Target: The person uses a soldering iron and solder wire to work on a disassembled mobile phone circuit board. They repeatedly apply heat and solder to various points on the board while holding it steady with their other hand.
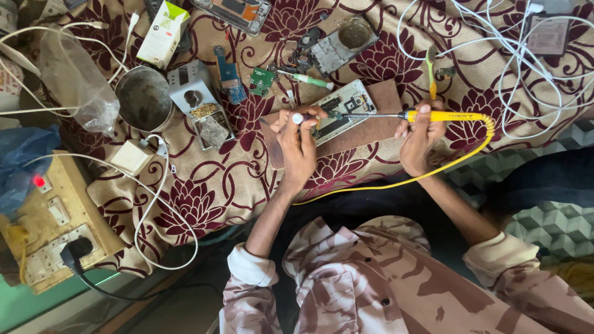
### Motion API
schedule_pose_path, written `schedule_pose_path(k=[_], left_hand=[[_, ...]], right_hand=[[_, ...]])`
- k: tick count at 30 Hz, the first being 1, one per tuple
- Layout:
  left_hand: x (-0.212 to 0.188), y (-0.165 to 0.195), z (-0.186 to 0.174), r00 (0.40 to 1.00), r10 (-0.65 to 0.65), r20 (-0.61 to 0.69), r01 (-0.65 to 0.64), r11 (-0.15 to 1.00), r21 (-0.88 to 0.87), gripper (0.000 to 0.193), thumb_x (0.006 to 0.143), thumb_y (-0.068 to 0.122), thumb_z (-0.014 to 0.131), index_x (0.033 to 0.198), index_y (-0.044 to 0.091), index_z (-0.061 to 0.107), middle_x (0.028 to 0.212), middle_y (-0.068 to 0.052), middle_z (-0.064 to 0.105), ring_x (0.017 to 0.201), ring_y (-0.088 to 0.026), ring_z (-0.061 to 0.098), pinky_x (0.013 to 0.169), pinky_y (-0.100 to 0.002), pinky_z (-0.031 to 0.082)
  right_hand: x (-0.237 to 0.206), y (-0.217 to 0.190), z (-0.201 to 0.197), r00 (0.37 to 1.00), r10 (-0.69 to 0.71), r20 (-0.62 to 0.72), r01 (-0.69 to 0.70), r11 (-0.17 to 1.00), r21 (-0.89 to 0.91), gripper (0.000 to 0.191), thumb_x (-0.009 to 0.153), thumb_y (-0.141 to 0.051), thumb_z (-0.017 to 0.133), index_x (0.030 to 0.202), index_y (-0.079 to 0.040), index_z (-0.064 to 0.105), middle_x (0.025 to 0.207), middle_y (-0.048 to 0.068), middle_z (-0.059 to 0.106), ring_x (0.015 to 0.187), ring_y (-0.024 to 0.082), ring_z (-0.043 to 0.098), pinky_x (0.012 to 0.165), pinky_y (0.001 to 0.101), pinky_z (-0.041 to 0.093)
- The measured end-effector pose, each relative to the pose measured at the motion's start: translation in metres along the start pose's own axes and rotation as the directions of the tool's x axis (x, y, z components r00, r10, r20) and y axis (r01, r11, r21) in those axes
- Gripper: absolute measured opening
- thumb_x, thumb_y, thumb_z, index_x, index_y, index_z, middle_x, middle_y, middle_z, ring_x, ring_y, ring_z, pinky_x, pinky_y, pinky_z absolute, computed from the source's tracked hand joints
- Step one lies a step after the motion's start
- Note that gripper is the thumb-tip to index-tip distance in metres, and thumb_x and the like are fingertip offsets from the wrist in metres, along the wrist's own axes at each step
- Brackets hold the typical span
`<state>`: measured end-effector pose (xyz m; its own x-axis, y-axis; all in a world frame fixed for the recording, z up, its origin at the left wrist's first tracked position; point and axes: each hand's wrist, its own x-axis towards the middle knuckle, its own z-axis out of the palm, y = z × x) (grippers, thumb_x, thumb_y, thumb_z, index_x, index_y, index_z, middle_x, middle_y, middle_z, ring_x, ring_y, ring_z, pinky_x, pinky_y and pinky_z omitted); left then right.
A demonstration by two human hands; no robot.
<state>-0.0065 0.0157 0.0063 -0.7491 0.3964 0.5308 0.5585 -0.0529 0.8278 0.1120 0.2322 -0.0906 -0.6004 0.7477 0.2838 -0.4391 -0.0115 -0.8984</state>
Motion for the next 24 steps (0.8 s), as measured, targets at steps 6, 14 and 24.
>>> schedule_pose_path(k=[6, 14, 24], left_hand=[[-0.002, -0.006, 0.002, 0.997, -0.079, -0.013, 0.079, 0.997, 0.014, 0.017, 0.109, 0.006, 0.045, 0.106, 0.001, 0.061, 0.101, -0.009, 0.074, 0.077, -0.011, 0.057, 0.066, -0.027, 0.047], [-0.003, -0.006, 0.002, 0.996, -0.090, -0.010, 0.090, 0.996, -0.004, 0.017, 0.109, 0.007, 0.045, 0.108, 0.000, 0.060, 0.102, -0.008, 0.074, 0.085, -0.013, 0.061, 0.076, -0.029, 0.051], [-0.004, -0.001, -0.001, 0.997, -0.077, 0.020, 0.078, 0.996, -0.034, 0.014, 0.108, 0.004, 0.045, 0.106, -0.001, 0.059, 0.106, -0.011, 0.071, 0.095, -0.019, 0.067, 0.083, -0.032, 0.054]], right_hand=[[0.002, -0.003, 0.003, 0.998, -0.052, 0.037, 0.052, 0.999, -0.005, 0.029, 0.117, -0.031, 0.048, 0.102, -0.006, 0.045, 0.065, 0.001, 0.039, 0.050, 0.011, 0.046, 0.047, 0.0267, 0.045], [0.003, -0.010, 0.008, 0.999, -0.025, 0.028, 0.026, 0.999, -0.019, 0.028, 0.117, -0.031, 0.047, 0.103, -0.007, 0.045, 0.066, 0.000, 0.038, 0.051, 0.010, 0.045, 0.049, 0.0257, 0.043], [0.002, -0.005, 0.004, 1.000, 0.010, 0.003, -0.010, 1.000, 0.021, 0.027, 0.117, -0.030, 0.048, 0.104, -0.007, 0.044, 0.067, 0.000, 0.038, 0.053, 0.010, 0.045, 0.050, 0.0268, 0.045]])
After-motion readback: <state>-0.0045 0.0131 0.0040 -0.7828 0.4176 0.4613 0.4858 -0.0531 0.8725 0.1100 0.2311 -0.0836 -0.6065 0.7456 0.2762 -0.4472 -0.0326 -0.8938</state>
